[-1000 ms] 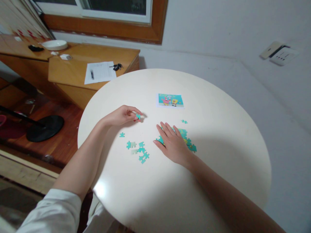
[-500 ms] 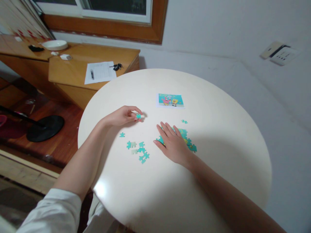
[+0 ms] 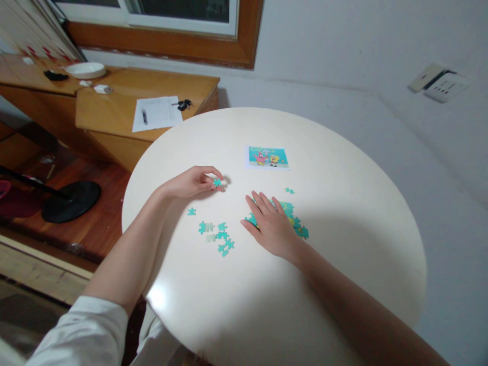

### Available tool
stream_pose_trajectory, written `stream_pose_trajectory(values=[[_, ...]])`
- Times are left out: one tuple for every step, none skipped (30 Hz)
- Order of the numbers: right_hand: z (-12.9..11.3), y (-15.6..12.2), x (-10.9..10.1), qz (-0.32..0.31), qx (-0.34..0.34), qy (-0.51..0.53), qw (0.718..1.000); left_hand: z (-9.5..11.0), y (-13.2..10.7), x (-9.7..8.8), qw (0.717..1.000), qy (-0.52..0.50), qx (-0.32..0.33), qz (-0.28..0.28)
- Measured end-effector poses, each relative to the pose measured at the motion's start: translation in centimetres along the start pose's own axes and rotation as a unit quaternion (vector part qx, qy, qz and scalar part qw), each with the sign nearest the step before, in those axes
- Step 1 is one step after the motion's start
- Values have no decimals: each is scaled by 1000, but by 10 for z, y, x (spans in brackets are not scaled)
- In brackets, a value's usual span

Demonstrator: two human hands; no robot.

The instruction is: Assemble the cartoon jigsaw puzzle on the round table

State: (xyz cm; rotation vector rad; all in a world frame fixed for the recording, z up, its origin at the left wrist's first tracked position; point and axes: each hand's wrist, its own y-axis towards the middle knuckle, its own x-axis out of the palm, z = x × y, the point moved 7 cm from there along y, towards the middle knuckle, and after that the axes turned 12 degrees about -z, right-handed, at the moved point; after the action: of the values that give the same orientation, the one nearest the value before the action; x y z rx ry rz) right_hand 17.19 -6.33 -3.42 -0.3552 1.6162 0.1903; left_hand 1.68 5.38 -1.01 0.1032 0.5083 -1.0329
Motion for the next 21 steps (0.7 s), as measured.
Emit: stream_pose_trajectory(values=[[0, 0, 0, -1, 0, 0, 1000, 1, 0, 0, 1000, 1, 1, 0], [0, 0, 0, -2, 1, 0, 1000, 1, 0, 0, 1000, 3, 1, -1], [0, 0, 0, -3, 1, 0, 1000, 2, -1, 0, 1000, 6, -2, -1], [0, 0, 0, -4, 1, 0, 1000, 2, -1, 0, 1000, 10, -4, -3], [0, 0, 0, -4, 1, 0, 1000, 3, -1, 0, 1000, 14, -7, -4], [0, 0, 0, -5, 2, -1, 1000, 3, -1, 1, 1000, 18, -10, -7], [0, 0, 0, -5, 3, -1, 1000, 4, -1, 1, 1000, 22, -11, -9], [0, 0, 0, -6, 4, -1, 1000, 4, -1, 1, 1000, 25, -11, -9], [0, 0, 0, -7, 4, -1, 1000, 5, -2, 1, 1000, 26, -9, -8], [0, 0, 0, -8, 5, -2, 1000, 6, -2, 1, 1000, 27, -6, -8], [0, 0, 1, -9, 5, -2, 1000, 6, -2, 1, 1000, 27, -3, -8], [0, 0, 1, -10, 4, -2, 1000, 6, -1, 1, 1000, 28, 0, -9], [0, 0, 1, -10, 3, -2, 1000, 6, -1, 1, 1000, 29, 2, -11], [0, 0, 1, -10, 3, -2, 1000, 6, -1, 1, 999, 31, 2, -13], [0, 0, 1, -10, 3, -2, 1000, 6, -1, 2, 999, 32, 2, -14], [0, 0, 0, -9, 4, -2, 1000, 6, -1, 1, 999, 32, 1, -13], [0, 0, 0, -8, 4, -2, 1000, 5, -1, 1, 999, 32, 0, -12], [0, 0, 0, -8, 4, -3, 1000, 5, -1, 1, 999, 30, 0, -10], [0, 0, 0, -7, 4, -3, 1000, 5, -1, 1, 1000, 28, 0, -9], [0, 0, -1, -6, 3, -3, 1000, 5, -1, 1, 1000, 27, 1, -9], [0, 0, -1, -4, 3, -3, 1000, 5, -1, 1, 1000, 26, 3, -9]])
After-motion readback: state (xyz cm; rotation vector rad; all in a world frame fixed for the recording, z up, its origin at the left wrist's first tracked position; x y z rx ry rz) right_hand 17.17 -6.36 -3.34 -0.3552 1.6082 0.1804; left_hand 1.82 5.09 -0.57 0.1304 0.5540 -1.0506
